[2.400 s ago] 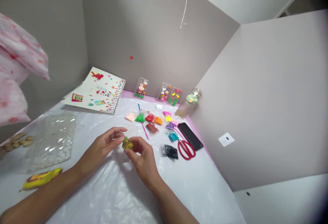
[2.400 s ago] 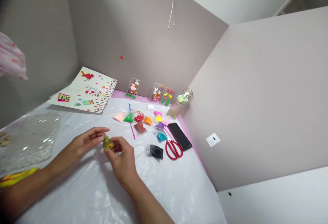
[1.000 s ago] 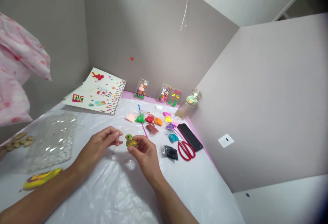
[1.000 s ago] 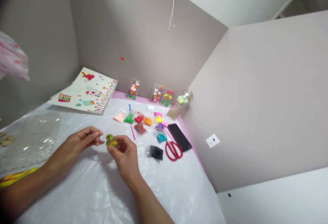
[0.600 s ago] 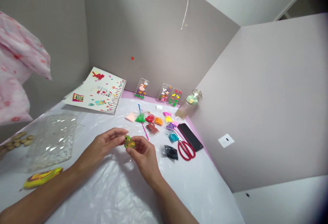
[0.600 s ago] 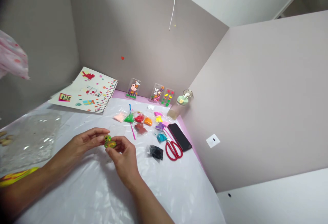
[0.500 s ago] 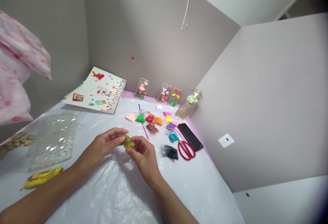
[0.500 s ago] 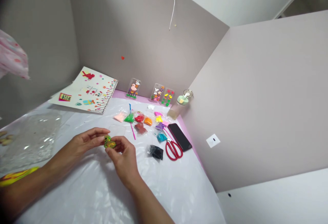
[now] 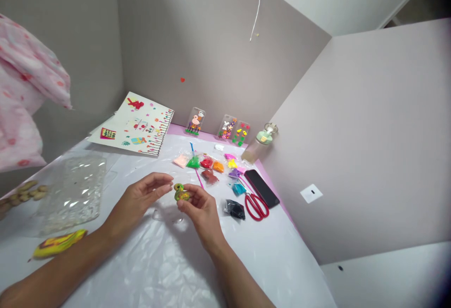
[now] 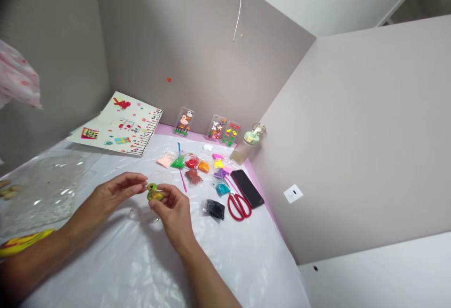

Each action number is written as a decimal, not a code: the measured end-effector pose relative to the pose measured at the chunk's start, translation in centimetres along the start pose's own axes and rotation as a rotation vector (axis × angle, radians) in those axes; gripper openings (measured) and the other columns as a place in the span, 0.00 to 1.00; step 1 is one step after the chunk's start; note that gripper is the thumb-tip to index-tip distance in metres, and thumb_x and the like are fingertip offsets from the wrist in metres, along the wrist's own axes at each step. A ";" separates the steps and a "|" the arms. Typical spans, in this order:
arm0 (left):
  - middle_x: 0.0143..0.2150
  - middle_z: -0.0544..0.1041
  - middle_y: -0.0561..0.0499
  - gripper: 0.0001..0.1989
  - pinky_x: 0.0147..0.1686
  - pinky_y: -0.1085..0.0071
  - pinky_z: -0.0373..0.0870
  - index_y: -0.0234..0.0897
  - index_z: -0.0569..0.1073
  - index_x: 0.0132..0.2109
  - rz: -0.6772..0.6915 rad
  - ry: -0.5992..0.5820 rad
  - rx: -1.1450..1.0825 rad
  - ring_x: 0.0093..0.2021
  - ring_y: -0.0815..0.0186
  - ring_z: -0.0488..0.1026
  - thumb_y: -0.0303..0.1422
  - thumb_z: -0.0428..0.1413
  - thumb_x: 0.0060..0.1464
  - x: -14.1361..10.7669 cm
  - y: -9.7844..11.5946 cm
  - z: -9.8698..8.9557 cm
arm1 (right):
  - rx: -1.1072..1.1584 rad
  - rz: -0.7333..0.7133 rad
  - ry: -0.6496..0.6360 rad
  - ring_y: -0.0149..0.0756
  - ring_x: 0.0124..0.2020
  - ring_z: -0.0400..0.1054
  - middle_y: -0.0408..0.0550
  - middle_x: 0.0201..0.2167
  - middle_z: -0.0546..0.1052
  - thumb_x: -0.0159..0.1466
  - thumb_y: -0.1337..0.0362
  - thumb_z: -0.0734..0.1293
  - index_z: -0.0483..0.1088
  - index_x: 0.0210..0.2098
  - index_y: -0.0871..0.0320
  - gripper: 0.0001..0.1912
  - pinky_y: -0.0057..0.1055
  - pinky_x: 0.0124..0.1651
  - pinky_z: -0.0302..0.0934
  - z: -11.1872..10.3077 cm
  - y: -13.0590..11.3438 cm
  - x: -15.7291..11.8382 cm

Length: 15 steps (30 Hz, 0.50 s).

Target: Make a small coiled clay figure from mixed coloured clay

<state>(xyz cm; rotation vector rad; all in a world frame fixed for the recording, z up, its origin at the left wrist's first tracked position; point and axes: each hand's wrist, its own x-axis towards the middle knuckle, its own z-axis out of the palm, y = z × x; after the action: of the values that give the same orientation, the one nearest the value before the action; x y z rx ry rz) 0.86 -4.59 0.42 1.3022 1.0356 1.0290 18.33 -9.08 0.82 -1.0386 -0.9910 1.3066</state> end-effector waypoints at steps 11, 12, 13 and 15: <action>0.45 0.82 0.50 0.17 0.51 0.64 0.73 0.46 0.79 0.47 0.032 -0.147 -0.043 0.49 0.55 0.79 0.46 0.66 0.53 0.0 -0.2 0.4 | -0.114 -0.110 0.033 0.35 0.34 0.72 0.43 0.34 0.80 0.54 0.64 0.77 0.78 0.43 0.55 0.16 0.31 0.39 0.64 0.1 0.1 -0.1; 0.44 0.83 0.49 0.16 0.50 0.64 0.73 0.46 0.79 0.47 0.028 -0.173 -0.054 0.48 0.55 0.79 0.46 0.66 0.54 0.0 -0.2 0.4 | -0.120 -0.116 0.038 0.35 0.35 0.72 0.44 0.34 0.81 0.54 0.64 0.77 0.77 0.43 0.54 0.16 0.32 0.40 0.65 0.1 0.3 -0.1; 0.43 0.83 0.49 0.16 0.49 0.64 0.74 0.45 0.79 0.47 0.024 -0.188 -0.063 0.47 0.55 0.80 0.45 0.66 0.54 0.0 -0.3 0.3 | -0.117 -0.115 0.039 0.36 0.35 0.72 0.44 0.35 0.81 0.54 0.64 0.77 0.77 0.43 0.54 0.16 0.32 0.40 0.65 0.1 0.3 -0.1; 0.42 0.82 0.49 0.15 0.48 0.64 0.74 0.45 0.79 0.47 0.012 -0.191 -0.082 0.46 0.56 0.80 0.45 0.66 0.55 0.0 -0.3 0.3 | -0.105 -0.108 0.039 0.36 0.35 0.73 0.44 0.35 0.81 0.54 0.64 0.78 0.77 0.43 0.54 0.17 0.32 0.40 0.65 0.1 0.4 0.0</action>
<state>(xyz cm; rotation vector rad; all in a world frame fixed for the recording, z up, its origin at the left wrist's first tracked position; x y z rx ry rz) 1.13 -4.68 0.16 1.3139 0.8336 0.9266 18.17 -9.11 0.44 -1.0705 -1.0806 1.1522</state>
